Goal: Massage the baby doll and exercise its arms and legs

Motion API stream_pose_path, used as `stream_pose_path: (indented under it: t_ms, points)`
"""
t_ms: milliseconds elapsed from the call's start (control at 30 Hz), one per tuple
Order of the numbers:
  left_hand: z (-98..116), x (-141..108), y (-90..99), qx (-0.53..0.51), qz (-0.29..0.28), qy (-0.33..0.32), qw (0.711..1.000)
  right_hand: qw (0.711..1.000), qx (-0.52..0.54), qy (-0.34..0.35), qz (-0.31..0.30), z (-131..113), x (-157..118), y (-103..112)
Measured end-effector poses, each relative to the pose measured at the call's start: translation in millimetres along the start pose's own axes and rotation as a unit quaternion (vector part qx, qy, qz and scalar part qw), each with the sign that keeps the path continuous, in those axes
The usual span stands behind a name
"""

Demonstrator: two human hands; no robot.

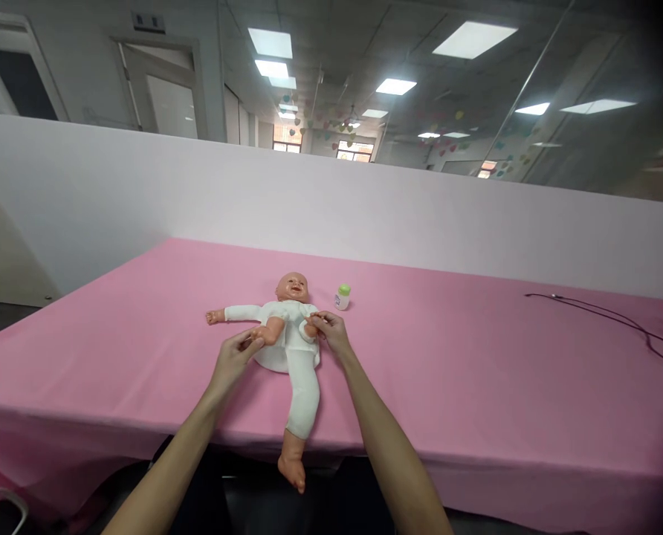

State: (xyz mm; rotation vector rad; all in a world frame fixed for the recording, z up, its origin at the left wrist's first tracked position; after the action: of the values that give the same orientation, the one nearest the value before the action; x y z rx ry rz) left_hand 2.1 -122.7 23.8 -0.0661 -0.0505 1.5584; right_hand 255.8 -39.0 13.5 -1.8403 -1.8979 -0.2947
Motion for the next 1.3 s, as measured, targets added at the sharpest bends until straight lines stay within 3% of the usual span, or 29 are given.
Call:
stream_pose_path:
  t_ms: [67, 133, 200, 300, 367, 500, 600, 667, 767, 900, 967, 1033, 1100, 1200, 1300]
  points:
    - [0, 14, -11.1, -0.018, -0.012, 0.001, 1.000, 1.000, -0.010, 0.018, -0.016, 0, -1, -5]
    - [-3, 9, -8.8, -0.017, -0.011, 0.003, 1.000, 0.998, -0.018, 0.030, 0.045, 3, 3, 3]
    - [-9, -11, 6.8, 0.006, 0.006, 0.003, 1.000, 0.982, -0.023, 0.036, 0.185, 8, 8, 24]
    - [-23, -57, 44.5, 0.062, 0.048, 0.014, 0.997, 0.912, -0.038, 0.042, 0.406, 18, 8, 66]
    - [-39, -88, 68.3, 0.102, 0.058, 0.036, 0.992, 0.884, -0.059, 0.043, 0.462, 24, 5, 86]
    - [-72, -128, 92.3, 0.150, 0.049, 0.082, 0.984, 0.890, -0.033, 0.009, 0.455, 26, 5, 98]
    - [-78, -130, 88.9, 0.130, 0.068, 0.093, 0.985, 0.906, 0.050, 0.011, 0.420, 16, 13, 85]
    - [-68, -116, 77.7, 0.107, 0.080, 0.081, 0.988, 0.933, 0.093, 0.035, 0.347, 8, 19, 70]
    - [-39, -76, 50.9, 0.058, 0.087, 0.042, 0.994, 0.970, 0.102, 0.028, 0.218, 5, 18, 43]
    - [-8, -15, 3.2, -0.015, 0.019, 0.017, 1.000, 0.998, 0.038, -0.024, 0.037, 10, 5, 10]
    - [-2, 3, -14.6, -0.060, -0.007, 0.022, 0.998, 0.999, 0.027, -0.033, 0.006, 11, 2, 3]
    - [0, 6, -20.8, -0.081, -0.018, 0.025, 0.996, 0.997, 0.038, -0.025, 0.055, 9, 4, 8]
    - [-4, -6, -13.3, -0.061, -0.016, 0.024, 0.998, 0.985, 0.061, -0.005, 0.160, 8, 10, 24]
    - [-23, -42, 20.0, -0.004, 0.027, 0.035, 0.999, 0.948, 0.071, 0.024, 0.308, 12, 15, 58]
    - [-51, -86, 58.6, 0.060, 0.074, 0.076, 0.993, 0.920, 0.022, 0.021, 0.391, 19, 11, 87]
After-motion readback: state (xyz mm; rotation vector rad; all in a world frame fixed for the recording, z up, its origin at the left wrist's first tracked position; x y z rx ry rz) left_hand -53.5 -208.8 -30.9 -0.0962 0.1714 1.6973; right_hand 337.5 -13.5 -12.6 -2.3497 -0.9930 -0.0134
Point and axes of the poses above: each hand's wrist, its own x-axis towards the middle knuckle, its own y-axis out of the back of the hand, z = x × y, the point moved 3 cm from there along x, towards the middle knuckle, and after that the axes turned 14 degrees about y, right-handed, at the moved point
